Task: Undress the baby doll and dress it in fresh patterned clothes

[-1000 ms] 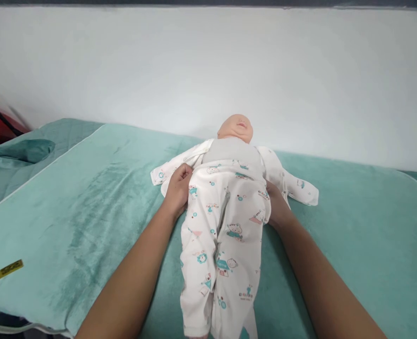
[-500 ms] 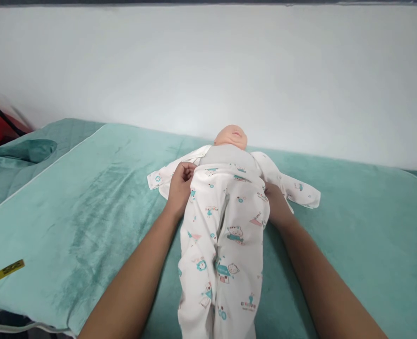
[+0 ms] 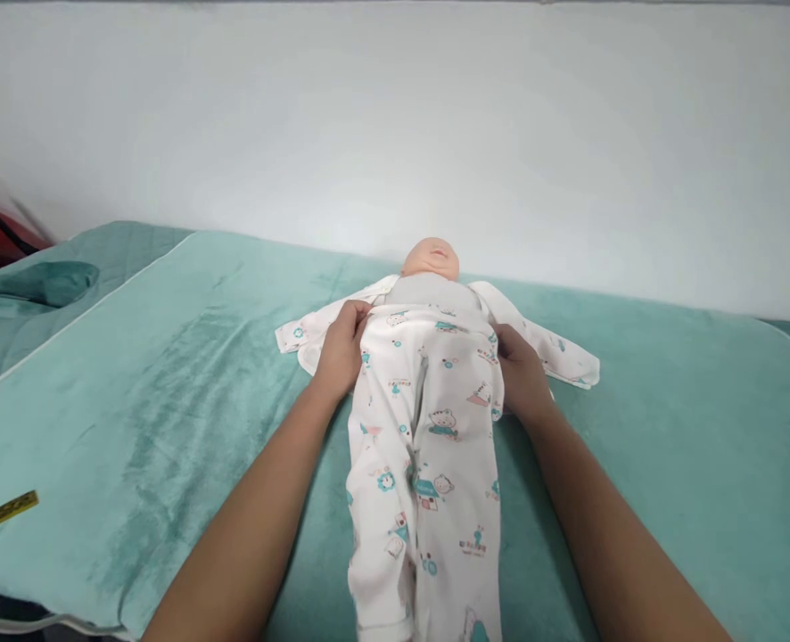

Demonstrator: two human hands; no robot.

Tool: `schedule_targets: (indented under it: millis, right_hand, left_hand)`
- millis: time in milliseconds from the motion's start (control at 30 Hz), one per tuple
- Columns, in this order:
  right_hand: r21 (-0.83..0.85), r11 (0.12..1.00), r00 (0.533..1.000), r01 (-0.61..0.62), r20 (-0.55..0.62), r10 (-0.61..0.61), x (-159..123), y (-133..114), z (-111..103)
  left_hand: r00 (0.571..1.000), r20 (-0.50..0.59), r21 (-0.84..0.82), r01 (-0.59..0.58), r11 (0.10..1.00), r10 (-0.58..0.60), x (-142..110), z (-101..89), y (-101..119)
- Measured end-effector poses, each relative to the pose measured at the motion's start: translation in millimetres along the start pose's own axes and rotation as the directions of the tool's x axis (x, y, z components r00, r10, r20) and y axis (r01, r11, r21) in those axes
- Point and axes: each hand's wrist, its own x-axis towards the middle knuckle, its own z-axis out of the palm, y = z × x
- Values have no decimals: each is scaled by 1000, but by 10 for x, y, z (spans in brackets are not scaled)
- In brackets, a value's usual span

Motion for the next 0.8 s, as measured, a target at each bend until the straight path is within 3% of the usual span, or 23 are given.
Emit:
schedule_targets:
  millis: [233,333,433,600,700,800]
  right_hand:
    - [93,985,985,-143,-85,151,161,83,100]
    - [217,966,981,-138,-103,164,152,65,126]
    - [252,967,991,-29,-119,61,89,5,123]
    - [92,981,975,173,-159,-157,67,-75,54]
    - [61,963,965,261,-29,-260,167,-102,-8]
    - [54,964,956,262,125,-267,302,-148,-40]
  left_hand:
    - [995,-97,110,-8,994,19,216,92,-104]
    - [999,-52,73,-8,997,12,219,108,-139]
    - [999,39,0,-33,999,33,199,103,-144]
    - [985,105,34,-143,989,138,188,78,-122]
    - [964,109,84,-253,964,243,191,78,-121]
    - [952,109,67,-295,953,287,184,81,-119]
